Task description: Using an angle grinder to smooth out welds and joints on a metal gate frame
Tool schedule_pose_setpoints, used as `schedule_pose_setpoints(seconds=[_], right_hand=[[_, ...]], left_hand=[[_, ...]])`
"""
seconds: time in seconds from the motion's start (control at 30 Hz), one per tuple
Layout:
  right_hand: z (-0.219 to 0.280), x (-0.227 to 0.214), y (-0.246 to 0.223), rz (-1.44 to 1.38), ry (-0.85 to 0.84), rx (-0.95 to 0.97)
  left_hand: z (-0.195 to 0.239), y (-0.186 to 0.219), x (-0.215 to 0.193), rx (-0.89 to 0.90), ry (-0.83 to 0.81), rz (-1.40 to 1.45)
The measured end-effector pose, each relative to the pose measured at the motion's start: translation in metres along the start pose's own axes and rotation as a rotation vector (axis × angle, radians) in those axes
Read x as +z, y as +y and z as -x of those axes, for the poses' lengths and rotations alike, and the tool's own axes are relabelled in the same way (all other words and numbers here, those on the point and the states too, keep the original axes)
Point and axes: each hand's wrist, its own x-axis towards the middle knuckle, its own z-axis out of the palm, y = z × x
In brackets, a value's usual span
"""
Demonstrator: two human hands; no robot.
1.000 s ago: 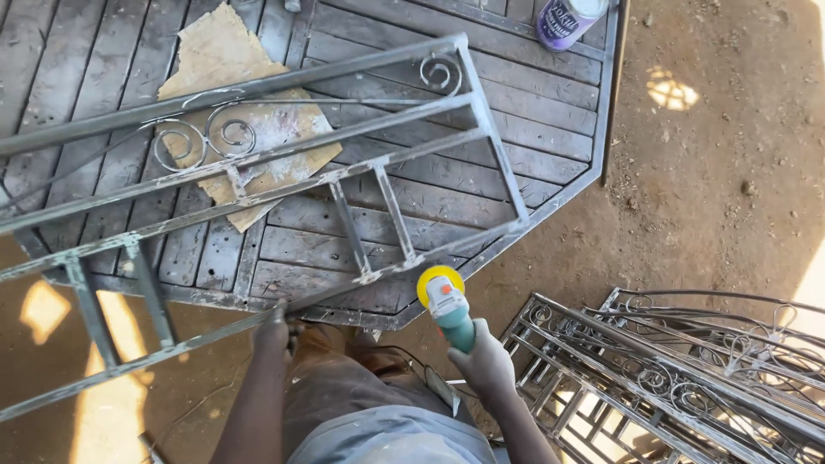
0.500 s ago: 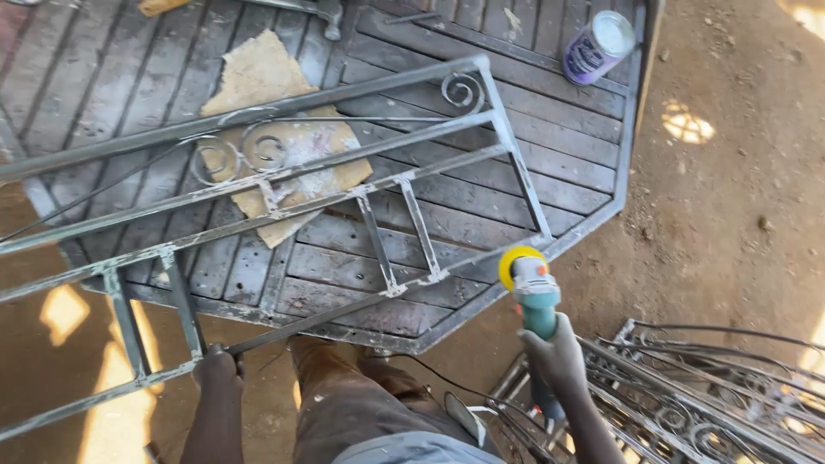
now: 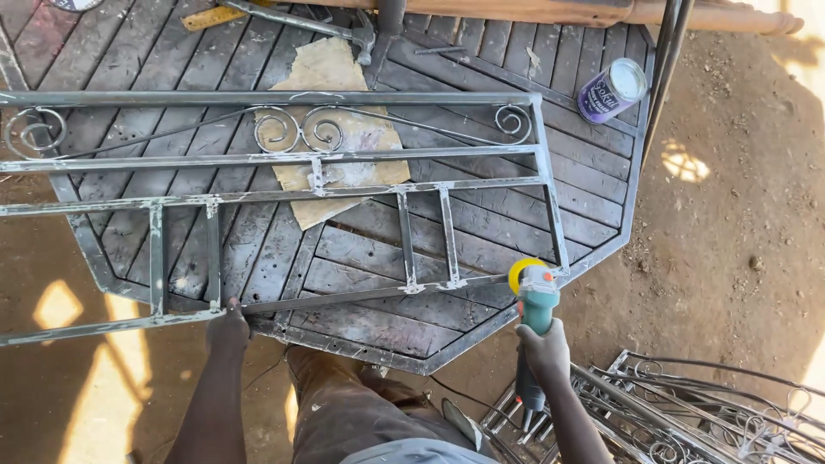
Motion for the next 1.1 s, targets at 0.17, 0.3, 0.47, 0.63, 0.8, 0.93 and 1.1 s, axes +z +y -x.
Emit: schedule_pose_setpoints(seconds=[0.17, 0.3, 0.47, 0.63, 0.8, 0.93, 1.1], right_hand=[[0.043, 0.037, -0.023, 0.214, -0.128, -0.025], [0.100, 0.054, -0.064, 0.340, -0.304, -0.095], [0.083, 0.057, -0.049, 0.396, -0.285, -0.222], [0.041, 0.042, -0.026, 0.262, -0.164, -0.032], [0.027, 0.031, -0.015, 0.231, -0.004, 0.059], [0.048, 0.048, -0.017, 0.269, -0.083, 0.014], [0.044, 0.050, -0.005, 0.397, -0.161, -0.212]], left_hand=[[0.027, 0.011, -0.013, -0.103, -0.013, 0.185], [0.031, 0.018, -0.013, -0.146, -0.037, 0.257], [0.027, 0.021, -0.010, -0.208, -0.038, 0.343], [0.039, 0.028, -0.015, -0.256, -0.025, 0.424], [0.044, 0.022, -0.012, -0.137, -0.054, 0.415], [0.035, 0.020, -0.008, -0.168, -0.041, 0.408], [0.029, 0.010, 0.000, -0.135, -0.020, 0.377]])
